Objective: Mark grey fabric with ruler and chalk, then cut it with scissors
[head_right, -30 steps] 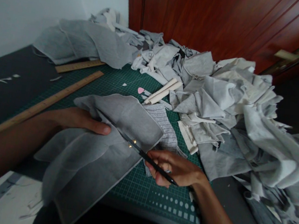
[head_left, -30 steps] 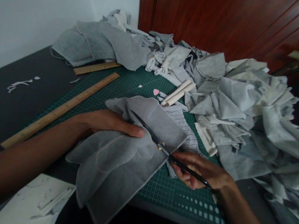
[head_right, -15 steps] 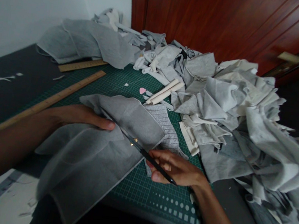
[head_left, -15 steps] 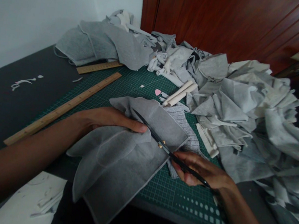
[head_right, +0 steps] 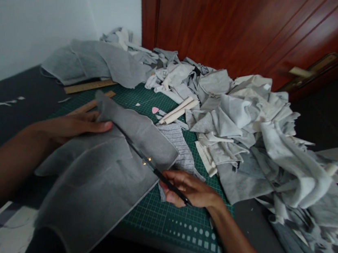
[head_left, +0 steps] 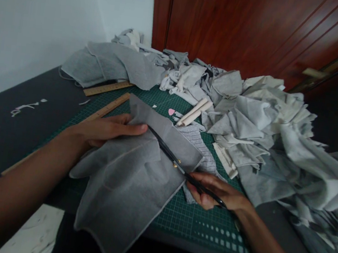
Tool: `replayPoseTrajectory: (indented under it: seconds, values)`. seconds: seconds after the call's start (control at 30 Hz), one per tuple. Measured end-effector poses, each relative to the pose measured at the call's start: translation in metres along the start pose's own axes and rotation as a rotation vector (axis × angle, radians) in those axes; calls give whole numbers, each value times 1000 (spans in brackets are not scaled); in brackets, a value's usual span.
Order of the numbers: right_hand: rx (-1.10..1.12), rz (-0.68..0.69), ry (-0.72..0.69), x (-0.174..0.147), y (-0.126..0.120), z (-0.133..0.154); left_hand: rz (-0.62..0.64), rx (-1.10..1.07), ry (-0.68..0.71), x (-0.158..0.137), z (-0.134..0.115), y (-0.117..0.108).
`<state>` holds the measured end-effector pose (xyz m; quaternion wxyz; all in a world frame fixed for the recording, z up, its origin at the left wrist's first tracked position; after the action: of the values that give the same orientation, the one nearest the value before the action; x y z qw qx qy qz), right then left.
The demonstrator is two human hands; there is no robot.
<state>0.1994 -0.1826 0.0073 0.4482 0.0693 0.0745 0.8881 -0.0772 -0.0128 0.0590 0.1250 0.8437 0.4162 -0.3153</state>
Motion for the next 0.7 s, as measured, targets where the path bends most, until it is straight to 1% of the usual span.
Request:
replayPoseTrajectory:
  seconds: [0.1, 0.2, 0.3, 0.43, 0.6, 0.7]
  values:
    - [24, 18, -12, 3, 3, 2, 42, -14, -21, -1, -4, -4]
    - [66, 28, -20, 4, 6, 2, 8, -13, 12, -2, -7, -7]
    - [111, 30, -28, 5, 8, -1, 13, -4, 27, -2, -6, -5]
    - [156, 33, -40, 6, 9, -4, 0, -14, -13, 0, -1, -2]
    - [190, 46, -46, 7, 10, -7, 34, -4, 36, 1, -2, 1]
    - [205, 39, -47, 7, 12, -8, 55, -21, 33, 0, -3, 3]
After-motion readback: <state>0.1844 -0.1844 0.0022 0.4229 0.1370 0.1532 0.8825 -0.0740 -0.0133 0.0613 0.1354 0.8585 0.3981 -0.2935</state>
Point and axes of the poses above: each hand's wrist, its own x-axis towards the middle knuckle, its own y-axis out of the palm, z = x × y, the point moved 3 cm from there along x, towards the middle knuckle, and after that the axes turned 14 degrees about -y, right-handed, at the moved point
